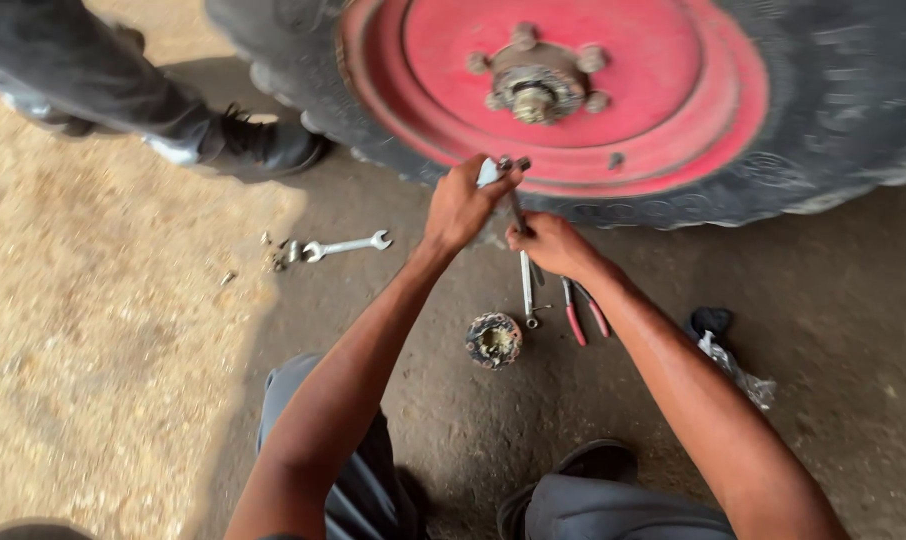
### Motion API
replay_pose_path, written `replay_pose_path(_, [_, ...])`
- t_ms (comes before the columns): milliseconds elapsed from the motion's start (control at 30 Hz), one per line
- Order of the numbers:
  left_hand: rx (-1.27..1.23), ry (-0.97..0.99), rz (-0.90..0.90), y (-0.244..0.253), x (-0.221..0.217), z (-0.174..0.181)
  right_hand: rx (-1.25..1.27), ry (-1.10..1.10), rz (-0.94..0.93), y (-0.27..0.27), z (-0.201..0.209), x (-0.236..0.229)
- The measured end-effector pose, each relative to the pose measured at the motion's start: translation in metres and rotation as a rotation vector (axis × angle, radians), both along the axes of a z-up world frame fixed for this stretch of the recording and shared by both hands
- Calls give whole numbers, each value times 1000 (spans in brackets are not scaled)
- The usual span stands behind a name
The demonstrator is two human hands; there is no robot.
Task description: The recorder is maintaining a tractor by repairing the wheel hub, removing and cleaning components, and using various hand tools.
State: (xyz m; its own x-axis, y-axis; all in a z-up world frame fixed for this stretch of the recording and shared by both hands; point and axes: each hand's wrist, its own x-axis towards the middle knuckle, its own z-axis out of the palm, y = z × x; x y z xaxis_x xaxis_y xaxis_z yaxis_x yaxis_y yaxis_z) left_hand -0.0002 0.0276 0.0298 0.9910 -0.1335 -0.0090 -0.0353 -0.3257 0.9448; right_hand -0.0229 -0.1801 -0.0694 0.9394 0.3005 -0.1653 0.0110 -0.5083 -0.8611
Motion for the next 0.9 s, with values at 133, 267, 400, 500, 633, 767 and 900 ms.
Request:
replay_pose_path(133, [27, -71, -121, -9, -5, -12, -181, -87, 16, -6, 26, -9])
replay_pose_path(267, [-45, -18, -177, -30, -2, -9, -62, -141, -72, -22, 42, -15])
replay_pose_path(400, [-329, 202, -321, -63, -6, -21, -51, -138, -205, -57, 38, -32])
replay_pose_path(500, [-441, 190, -405, -100, -13, -41, 109, -85, -332, -98, 26, -55])
replay_pose_path(633, [-220, 135, -505, -145, -32, -61, 266, 51, -609, -145, 49, -96])
replay_pose_path(767, [-63, 60, -596, -176, -50, -58, 169, 91, -789, -196, 38, -110])
replay_pose_path(900, [27, 118, -595, -206, -68, -42, 157, 39, -833, -219, 56, -107])
